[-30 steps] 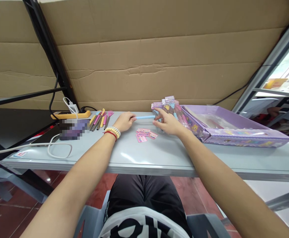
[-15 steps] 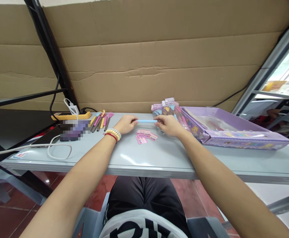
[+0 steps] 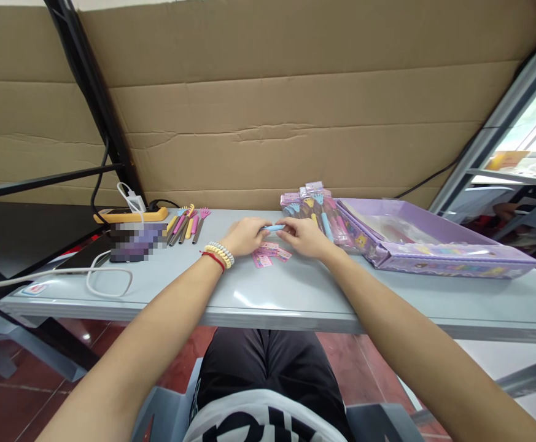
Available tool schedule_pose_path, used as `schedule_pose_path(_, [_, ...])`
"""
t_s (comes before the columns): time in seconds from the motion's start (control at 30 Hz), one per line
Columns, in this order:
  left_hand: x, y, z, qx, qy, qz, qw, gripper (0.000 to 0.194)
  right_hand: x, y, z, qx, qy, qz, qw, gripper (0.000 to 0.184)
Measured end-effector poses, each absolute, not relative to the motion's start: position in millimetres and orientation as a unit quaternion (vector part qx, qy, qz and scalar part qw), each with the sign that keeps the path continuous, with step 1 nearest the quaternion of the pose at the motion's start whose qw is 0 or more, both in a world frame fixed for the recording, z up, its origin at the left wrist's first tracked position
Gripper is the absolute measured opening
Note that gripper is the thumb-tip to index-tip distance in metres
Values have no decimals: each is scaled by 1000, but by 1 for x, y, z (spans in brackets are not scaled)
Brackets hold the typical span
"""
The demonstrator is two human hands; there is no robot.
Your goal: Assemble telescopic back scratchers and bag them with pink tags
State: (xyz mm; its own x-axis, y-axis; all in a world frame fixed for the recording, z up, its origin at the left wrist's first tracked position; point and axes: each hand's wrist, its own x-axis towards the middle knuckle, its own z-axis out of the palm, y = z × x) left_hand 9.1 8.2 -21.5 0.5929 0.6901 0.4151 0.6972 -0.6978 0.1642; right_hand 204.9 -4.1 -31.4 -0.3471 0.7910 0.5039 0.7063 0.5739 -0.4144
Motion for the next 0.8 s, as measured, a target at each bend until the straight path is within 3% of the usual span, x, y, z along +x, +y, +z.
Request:
schedule_pose_path(0.3, [-8,18,-15,-793,-586,-167,3,25,211,-4,-29,-495,-810,52,310,19])
schedule_pose_path(0.5, [-7,21,-20,-855,-499,-133,-38,17,210,-4,-30,-525,-831,17,181,23])
schedule_pose_path(0.8, [1,15,-21,-896,-421,-98,-97,26,199,-12,-32,-529,-842,-36,102,49])
